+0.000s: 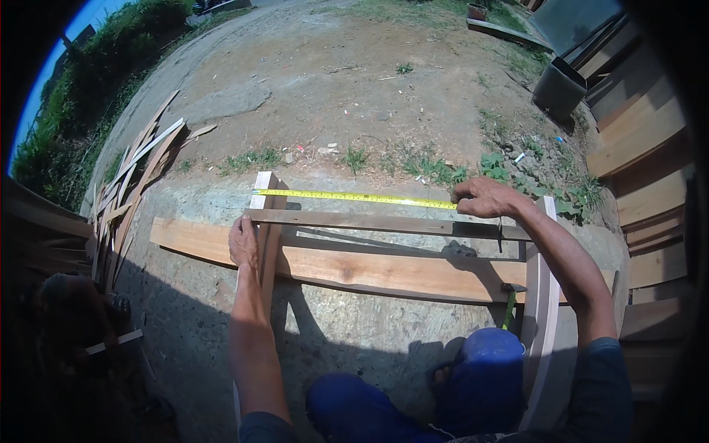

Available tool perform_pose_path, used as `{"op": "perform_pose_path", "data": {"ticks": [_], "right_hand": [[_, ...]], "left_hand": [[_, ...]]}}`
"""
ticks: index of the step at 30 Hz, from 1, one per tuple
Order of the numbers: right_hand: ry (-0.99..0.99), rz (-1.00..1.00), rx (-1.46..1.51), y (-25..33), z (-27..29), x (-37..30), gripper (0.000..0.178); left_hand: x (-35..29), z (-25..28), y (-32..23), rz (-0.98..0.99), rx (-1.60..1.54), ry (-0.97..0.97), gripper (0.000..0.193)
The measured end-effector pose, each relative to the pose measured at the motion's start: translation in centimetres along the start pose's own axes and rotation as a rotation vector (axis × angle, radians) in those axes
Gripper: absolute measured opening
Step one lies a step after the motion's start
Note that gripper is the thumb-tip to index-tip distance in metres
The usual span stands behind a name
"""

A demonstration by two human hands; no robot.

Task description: The person measures a wooden frame with a tape measure and hammers nails into it to secure the pieces. They repeatedly measure different sections and adjust the frame while sitting on the ground in a cluttered workshop.

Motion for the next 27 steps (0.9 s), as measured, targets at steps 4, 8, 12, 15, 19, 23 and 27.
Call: {"op": "perform_pose_path", "data": {"ticks": [4,8,12,15,19,23,27], "right_hand": [[-0.083,-0.050,-0.048,-6.1,0.7,-1.6,0.042],[-0.263,-0.171,-0.124,-19.1,1.5,-6.7,0.038],[-0.316,-0.311,-0.171,-26.8,1.8,-9.6,0.034],[-0.327,-0.363,-0.180,-31.7,1.0,-11.1,0.029],[-0.254,-0.332,-0.189,-32.8,-0.1,-9.7,0.027],[-0.195,-0.377,-0.263,-33.2,0.1,-9.1,0.028],[-0.234,-0.359,-0.240,-33.9,-0.6,-9.7,0.026]], "left_hand": [[-0.2,-0.1,1.0,-0.056,-0.069,0.114,0.048],[0.9,-2.3,3.1,-0.166,-0.115,0.055,0.051],[1.4,-0.9,3.7,-0.190,-0.123,0.041,0.052],[0.7,-1.8,1.7,-0.187,-0.028,0.137,0.054],[0.5,-0.9,1.5,-0.171,-0.011,0.115,0.057],[0.4,-0.5,1.0,-0.193,0.002,0.099,0.057],[-0.4,-1.1,-0.7,-0.221,0.012,0.092,0.056]]}}
Point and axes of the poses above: each hand's wrist, its own x-axis towards the middle knuckle, its own z-axis out of the back of the hand, y = z × x, the point moved 8 cm from there along x, towards the middle knuckle, and after that the axes turned 14 degrees about -z, right-handed, at the moved point
